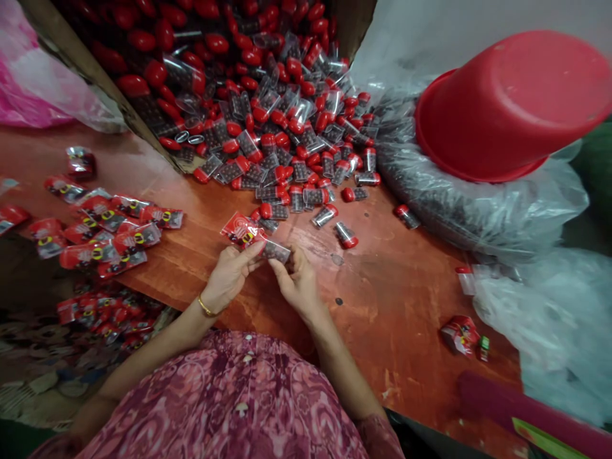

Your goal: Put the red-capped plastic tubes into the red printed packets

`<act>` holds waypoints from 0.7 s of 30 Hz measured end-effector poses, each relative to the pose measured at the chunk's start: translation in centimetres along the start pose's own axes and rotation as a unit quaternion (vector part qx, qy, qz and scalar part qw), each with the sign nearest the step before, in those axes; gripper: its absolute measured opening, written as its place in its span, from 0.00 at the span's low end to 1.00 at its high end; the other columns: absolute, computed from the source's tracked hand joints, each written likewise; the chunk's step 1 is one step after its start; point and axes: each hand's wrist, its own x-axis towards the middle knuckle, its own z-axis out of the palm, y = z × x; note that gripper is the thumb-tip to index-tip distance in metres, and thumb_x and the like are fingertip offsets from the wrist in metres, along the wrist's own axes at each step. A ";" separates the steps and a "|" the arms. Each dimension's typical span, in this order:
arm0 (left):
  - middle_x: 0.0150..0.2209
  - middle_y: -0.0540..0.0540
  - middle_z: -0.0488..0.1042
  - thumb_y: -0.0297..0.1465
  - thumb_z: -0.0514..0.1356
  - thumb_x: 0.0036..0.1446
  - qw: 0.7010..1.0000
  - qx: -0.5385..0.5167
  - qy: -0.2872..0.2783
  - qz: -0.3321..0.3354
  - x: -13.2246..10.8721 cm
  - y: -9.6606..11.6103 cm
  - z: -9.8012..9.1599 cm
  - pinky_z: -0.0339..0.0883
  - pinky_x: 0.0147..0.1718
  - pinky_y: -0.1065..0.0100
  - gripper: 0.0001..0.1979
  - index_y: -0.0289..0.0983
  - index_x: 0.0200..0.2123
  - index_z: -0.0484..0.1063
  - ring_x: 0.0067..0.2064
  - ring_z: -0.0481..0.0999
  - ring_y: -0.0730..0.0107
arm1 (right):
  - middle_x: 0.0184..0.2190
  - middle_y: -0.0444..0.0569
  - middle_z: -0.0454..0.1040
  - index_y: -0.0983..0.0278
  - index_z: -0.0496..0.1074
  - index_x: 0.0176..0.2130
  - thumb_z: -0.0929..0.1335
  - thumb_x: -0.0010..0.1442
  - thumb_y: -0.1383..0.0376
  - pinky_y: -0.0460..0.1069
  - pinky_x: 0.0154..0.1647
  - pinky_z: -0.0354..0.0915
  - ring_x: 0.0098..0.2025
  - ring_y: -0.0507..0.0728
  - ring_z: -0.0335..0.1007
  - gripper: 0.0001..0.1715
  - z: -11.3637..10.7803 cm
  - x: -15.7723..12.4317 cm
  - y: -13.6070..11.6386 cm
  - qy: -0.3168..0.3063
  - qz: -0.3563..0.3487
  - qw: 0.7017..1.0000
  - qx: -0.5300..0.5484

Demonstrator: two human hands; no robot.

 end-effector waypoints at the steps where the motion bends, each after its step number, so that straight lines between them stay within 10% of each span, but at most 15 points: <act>1: 0.22 0.52 0.73 0.34 0.72 0.31 1.000 0.005 -0.009 -0.002 0.0 -0.3 0.1 0.65 0.29 0.74 0.16 0.32 0.22 0.71 0.25 0.71 0.78 | 0.26 0.42 0.68 0.62 0.65 0.40 0.66 0.58 0.59 0.43 0.20 0.63 0.22 0.48 0.64 0.11 0.2 0.0 -0.1 -0.005 0.045 0.998 0.050; 14: 0.21 0.52 0.72 0.36 0.67 0.41 0.990 0.078 -0.049 0.106 0.6 -1.2 -0.3 0.62 0.25 0.75 0.11 0.33 0.22 0.73 0.24 0.68 0.78 | 0.15 0.32 0.62 0.62 0.63 0.31 0.69 0.53 0.55 0.39 0.09 0.54 0.10 0.42 0.50 0.15 2.6 -0.9 -0.8 0.039 0.152 0.946 0.282; 21: 0.21 0.50 0.73 0.40 0.65 0.45 0.974 0.188 -0.053 0.117 0.1 -0.9 -1.3 0.63 0.28 0.73 0.14 0.34 0.24 0.76 0.26 0.71 0.73 | 0.16 0.32 0.61 0.61 0.61 0.29 0.70 0.51 0.52 0.39 0.08 0.57 0.08 0.40 0.41 0.18 2.7 -0.8 -1.5 -0.040 0.212 0.909 0.358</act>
